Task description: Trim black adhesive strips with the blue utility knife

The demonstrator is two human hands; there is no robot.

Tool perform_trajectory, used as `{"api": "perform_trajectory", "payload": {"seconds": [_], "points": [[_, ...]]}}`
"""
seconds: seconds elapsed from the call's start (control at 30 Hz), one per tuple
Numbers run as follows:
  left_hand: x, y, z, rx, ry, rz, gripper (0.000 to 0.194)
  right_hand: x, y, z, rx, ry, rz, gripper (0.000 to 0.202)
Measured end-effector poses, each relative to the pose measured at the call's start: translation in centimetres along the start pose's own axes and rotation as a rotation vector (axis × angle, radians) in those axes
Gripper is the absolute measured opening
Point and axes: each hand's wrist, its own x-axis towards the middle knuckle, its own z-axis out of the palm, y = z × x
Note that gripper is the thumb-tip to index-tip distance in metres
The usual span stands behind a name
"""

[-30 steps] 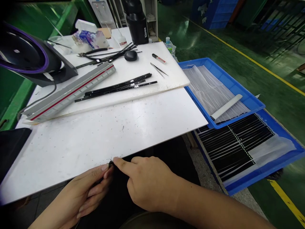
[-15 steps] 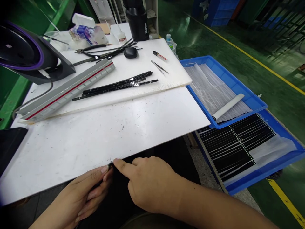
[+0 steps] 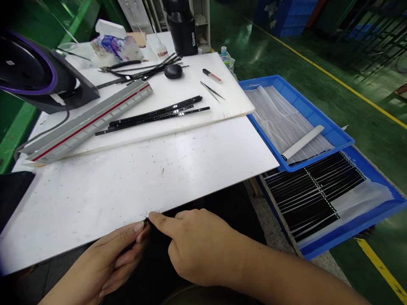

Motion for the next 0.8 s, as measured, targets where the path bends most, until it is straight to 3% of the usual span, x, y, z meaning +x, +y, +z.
{"api": "perform_trajectory", "payload": {"seconds": [0.47, 0.8], "points": [[0.22, -0.23, 0.05, 0.001, -0.002, 0.033, 0.047, 0.12, -0.22, 0.31, -0.154, -0.01, 0.002, 0.064], [-0.11, -0.16, 0.07, 0.007, -0.001, 0.037, 0.044, 0.0, -0.14, 0.05, -0.12, -0.008, 0.016, 0.065]]}}
